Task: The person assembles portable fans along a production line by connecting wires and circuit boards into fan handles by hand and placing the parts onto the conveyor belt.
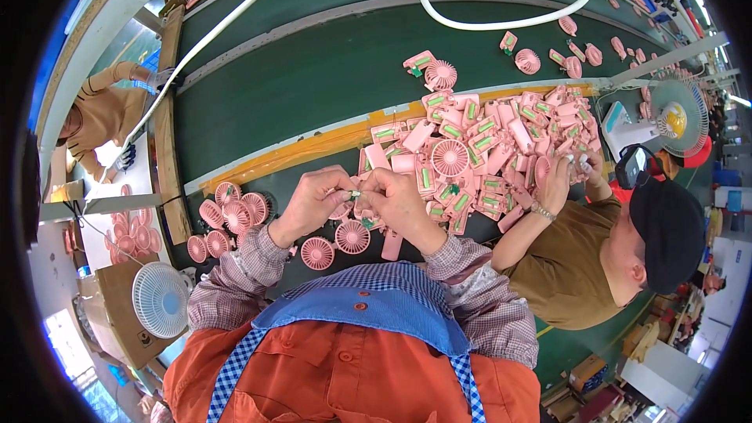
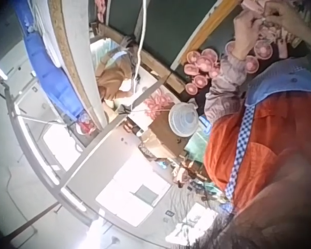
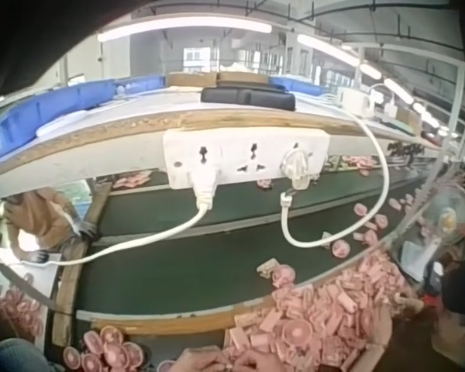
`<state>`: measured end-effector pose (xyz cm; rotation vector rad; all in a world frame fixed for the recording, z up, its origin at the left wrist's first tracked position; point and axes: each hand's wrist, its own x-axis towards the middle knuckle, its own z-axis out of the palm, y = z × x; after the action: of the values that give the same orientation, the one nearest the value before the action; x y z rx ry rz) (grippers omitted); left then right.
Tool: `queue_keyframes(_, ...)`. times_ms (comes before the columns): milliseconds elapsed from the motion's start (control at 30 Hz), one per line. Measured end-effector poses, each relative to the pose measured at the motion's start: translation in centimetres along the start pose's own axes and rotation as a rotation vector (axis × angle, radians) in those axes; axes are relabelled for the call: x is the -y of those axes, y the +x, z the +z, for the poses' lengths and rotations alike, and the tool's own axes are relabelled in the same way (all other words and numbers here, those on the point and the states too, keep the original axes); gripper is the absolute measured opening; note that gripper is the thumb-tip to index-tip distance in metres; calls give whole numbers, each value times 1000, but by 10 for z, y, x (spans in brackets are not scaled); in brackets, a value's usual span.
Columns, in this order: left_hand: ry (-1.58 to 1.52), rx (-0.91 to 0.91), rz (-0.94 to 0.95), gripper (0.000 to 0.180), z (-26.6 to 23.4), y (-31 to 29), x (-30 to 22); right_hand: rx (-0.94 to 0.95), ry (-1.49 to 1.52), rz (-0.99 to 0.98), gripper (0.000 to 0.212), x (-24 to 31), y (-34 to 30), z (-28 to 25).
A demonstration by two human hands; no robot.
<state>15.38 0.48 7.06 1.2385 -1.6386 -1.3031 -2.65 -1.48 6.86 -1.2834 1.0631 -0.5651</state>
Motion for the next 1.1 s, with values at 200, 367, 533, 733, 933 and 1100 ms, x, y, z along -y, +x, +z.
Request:
queue_keyframes(200,-10,-7,-57,12,6,-2,6,-20,-51,-53,7,-12,2,4)
queue_keyframes(367,-93,-84,-93,12,16,-5,31,-45,-61,0,7,-23,8,11)
queue_keyframes(533,-3,95,-200,5,10,11,54,-173,11,-104,8,-84,13,23)
queue_keyframes(733,-118,-104,-245,3,-1,46,108,-478,-105,-202,15,-132,-7,-9)
queue_keyframes(933,-307,-335,-192,4,-20,121,137,-574,-328,-83,21,-188,-7,-45)
queue_keyframes(1100,-865,-458,-324,14,-42,172,181,-591,-491,-164,31,-191,42,-39)
